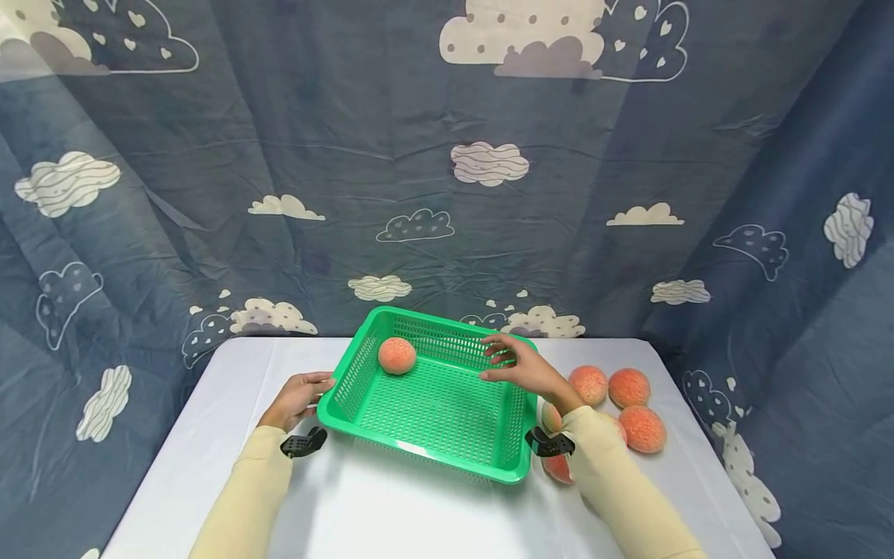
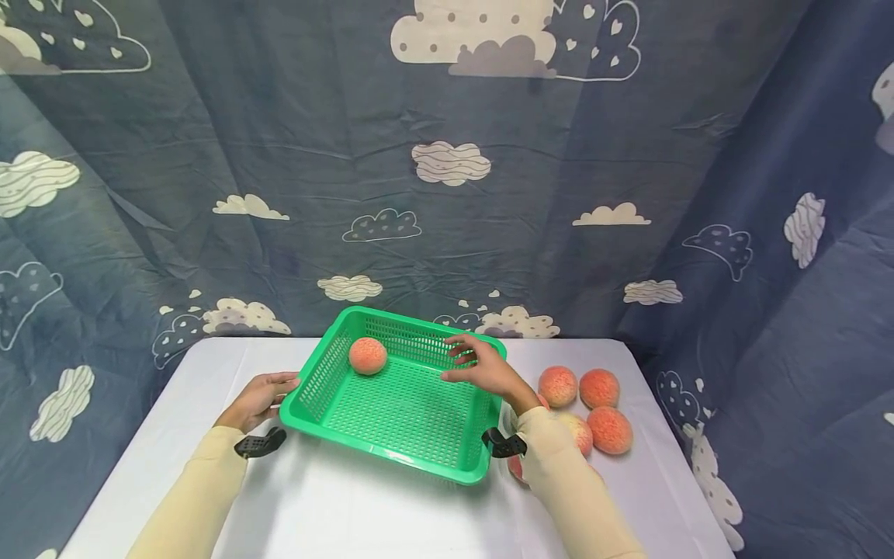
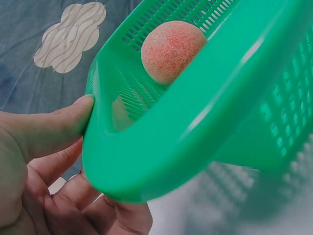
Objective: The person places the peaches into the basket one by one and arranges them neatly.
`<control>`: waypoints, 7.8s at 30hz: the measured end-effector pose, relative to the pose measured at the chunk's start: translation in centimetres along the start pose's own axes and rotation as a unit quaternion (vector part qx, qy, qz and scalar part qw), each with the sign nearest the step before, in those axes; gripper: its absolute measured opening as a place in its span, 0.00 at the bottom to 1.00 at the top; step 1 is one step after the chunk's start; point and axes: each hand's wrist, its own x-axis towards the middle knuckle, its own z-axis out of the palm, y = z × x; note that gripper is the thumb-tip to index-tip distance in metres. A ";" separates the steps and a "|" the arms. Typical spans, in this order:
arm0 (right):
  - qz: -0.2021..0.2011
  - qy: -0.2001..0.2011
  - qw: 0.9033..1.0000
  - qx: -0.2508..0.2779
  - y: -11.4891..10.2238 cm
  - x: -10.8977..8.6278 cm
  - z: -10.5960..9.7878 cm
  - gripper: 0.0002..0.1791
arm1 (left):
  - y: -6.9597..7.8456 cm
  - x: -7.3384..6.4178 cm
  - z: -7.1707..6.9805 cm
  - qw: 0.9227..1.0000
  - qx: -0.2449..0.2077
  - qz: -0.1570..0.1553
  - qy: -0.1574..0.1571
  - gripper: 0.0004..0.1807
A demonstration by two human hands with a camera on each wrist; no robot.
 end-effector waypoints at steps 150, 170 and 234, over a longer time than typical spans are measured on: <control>0.030 0.173 0.984 0.010 4.6 -7.8 -3.7 0.41 | 0.1 0.0 -0.3 1.000 -0.010 0.005 -0.027 0.25; -0.001 0.113 0.993 -0.035 2.4 1.3 0.0 0.38 | 0.2 -0.2 -0.3 1.000 -0.008 -0.008 -0.018 0.24; 0.104 0.216 0.970 -0.039 4.9 10.4 12.5 0.39 | -0.1 0.3 -0.4 1.000 -0.005 0.003 -0.026 0.23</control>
